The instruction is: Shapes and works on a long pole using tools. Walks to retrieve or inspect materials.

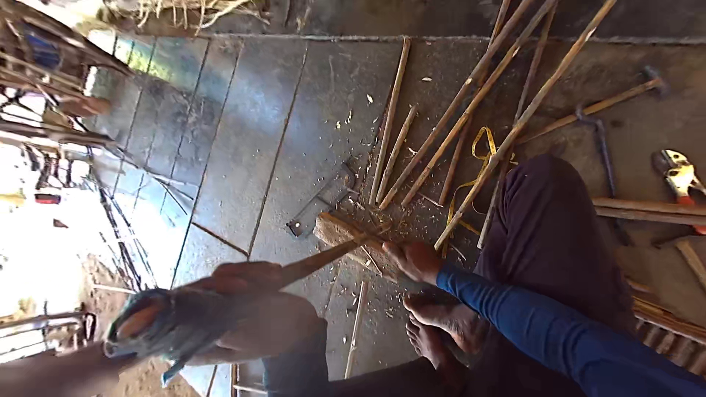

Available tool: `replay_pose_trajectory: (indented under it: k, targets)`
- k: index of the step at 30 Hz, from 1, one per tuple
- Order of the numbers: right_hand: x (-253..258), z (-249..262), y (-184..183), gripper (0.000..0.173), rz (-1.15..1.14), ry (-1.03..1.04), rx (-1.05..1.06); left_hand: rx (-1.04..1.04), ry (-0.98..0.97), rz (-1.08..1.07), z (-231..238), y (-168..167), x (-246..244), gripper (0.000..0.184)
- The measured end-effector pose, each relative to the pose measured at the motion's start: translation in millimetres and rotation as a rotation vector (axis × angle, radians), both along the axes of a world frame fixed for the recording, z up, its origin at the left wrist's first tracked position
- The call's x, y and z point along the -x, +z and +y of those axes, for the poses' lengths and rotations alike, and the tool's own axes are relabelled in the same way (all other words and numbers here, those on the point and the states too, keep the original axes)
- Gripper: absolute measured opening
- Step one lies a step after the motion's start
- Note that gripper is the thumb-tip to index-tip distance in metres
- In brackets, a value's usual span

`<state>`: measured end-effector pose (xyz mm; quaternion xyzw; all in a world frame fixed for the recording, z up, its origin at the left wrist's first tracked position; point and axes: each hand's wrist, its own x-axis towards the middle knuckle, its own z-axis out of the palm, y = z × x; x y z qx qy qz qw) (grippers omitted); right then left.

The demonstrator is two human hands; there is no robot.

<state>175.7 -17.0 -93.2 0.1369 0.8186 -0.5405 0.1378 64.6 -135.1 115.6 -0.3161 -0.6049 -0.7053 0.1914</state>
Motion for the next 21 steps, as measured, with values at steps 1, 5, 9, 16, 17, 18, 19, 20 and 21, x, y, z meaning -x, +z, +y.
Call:
replay_pose_trajectory:
  k: [1, 5, 9, 16, 17, 18, 19, 20, 21]
  targets:
    - [2, 0, 9, 0.075, 0.081, 0.008, -0.003, -0.025, 0.02, -0.021, 4, 1, 0, 0.036]
    - [-3, -11, 4, 0.07, 0.1, 0.005, 0.016, 0.007, 0.015, -0.013, -7, -1, 0, 0.041]
    - [-2, -9, 8, 0.067, 0.179, 0.014, -0.024, -0.005, 0.0, 0.008, -9, -5, 4, 0.03]
    - [-4, -9, 11, 0.068, 0.094, 0.028, 0.0, -0.015, -0.002, -0.021, -4, -5, -2, 0.032]
    - [-6, -10, 3, 0.074, 0.013, 0.009, 0.029, 0.007, -0.015, -0.001, -5, -5, -4, 0.031]
    - [-3, -5, -5, 0.078, -0.02, -0.021, 0.031, 0.019, -0.01, 0.03, 2, -4, -4, 0.03]
    - [1, -1, -3, 0.078, -0.016, -0.031, 0.02, 0.017, -0.01, 0.05, 6, -3, -2, 0.03]
    - [2, -1, 5, 0.074, 0.02, -0.018, 0.004, 0.01, -0.005, 0.05, 7, -4, 0, 0.032]
    - [2, -2, 5, 0.07, 0.059, 0.017, -0.025, 0.002, 0.001, 0.04, 5, -8, 2, 0.035]
